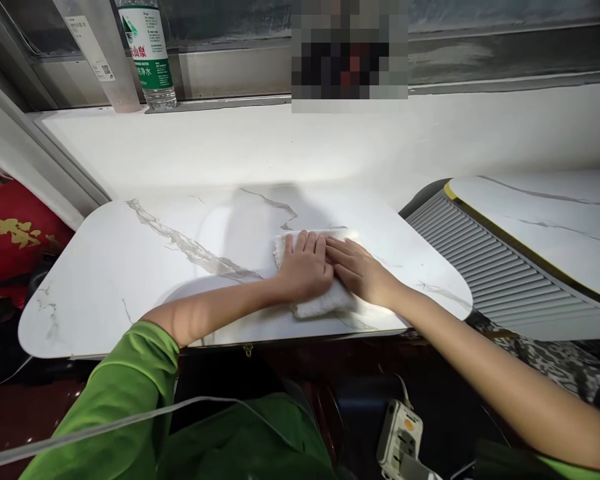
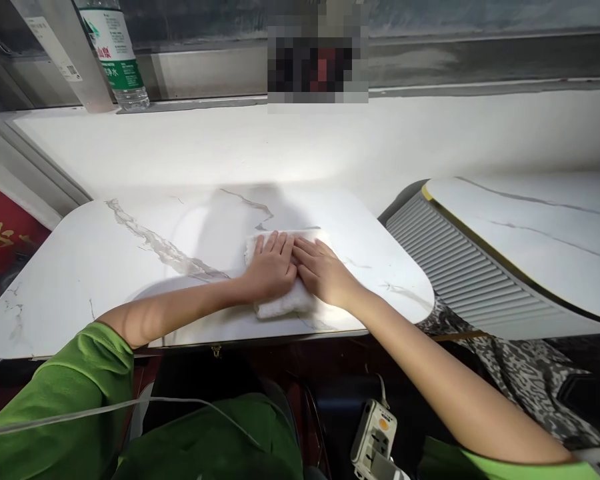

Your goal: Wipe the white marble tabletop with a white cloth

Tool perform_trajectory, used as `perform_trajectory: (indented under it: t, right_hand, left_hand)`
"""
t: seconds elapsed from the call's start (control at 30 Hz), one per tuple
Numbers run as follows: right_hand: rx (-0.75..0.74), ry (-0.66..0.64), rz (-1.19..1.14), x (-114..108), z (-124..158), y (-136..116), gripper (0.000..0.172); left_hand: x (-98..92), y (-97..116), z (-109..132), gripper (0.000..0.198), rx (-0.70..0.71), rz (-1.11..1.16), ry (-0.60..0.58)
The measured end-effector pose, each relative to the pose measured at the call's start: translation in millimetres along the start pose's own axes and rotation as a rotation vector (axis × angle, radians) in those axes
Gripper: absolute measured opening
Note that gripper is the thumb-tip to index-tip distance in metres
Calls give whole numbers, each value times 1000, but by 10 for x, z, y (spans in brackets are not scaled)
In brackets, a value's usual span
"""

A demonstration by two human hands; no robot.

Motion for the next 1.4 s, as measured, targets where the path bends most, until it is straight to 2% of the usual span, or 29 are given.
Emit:
perform_trajectory:
  t: [0.2,0.33,0.43,0.53,0.67,0.77,0.87,1.0,1.1,1.17,1.27,1.4]
  right_hand:
    - [15,59,-22,143,-936,274,58]
    - [8,86,-74,193,-1510,440,54]
    - [36,71,-100,211,-1728,517,53]
    - [47,50,-83,199,-1746,523,52]
    - [40,33,-60,158,-1546,465,53]
    - [1,39,-74,132,-1224,418,54]
    - [-22,59,-88,80,-711,416,53]
    - [-32,69,-98,-88,167,480,52]
    - [-9,61,-108,-229,747,571,53]
    - [34,86,-98,-297,997,652,52]
    - [93,97,-75,-332,1117,777,50]
    - [107,52,-67,-328,904,935,50]
  left_hand:
    - [-246,-604,-650,62,-61,-47,30]
    - [-395,-978,-1064,60,-115,-62,90]
    - [-449,-1113,-1232,58,-136,-71,144]
    - [-449,-1118,-1261,58,-149,-90,141]
    - [-389,-980,-1130,59,-178,-89,95]
    - [-288,-734,-922,60,-168,-86,90]
    - [-136,-347,-642,61,-126,-87,77]
    - [97,300,-308,65,-13,-104,47]
    - [251,750,-214,65,78,-145,79]
    - [334,966,-239,64,110,-164,110]
    - [411,1113,-360,62,110,-176,140]
    - [396,1057,-602,61,89,-174,160]
Point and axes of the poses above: each hand's wrist, its own z-axis away from the middle knuckle, its own x-axis out of the palm, y = z × x, the point moved 4 cm from there along -z, towards the middle knuckle, and after that the axes turned 3 degrees about -y, right-handed, at the moved point
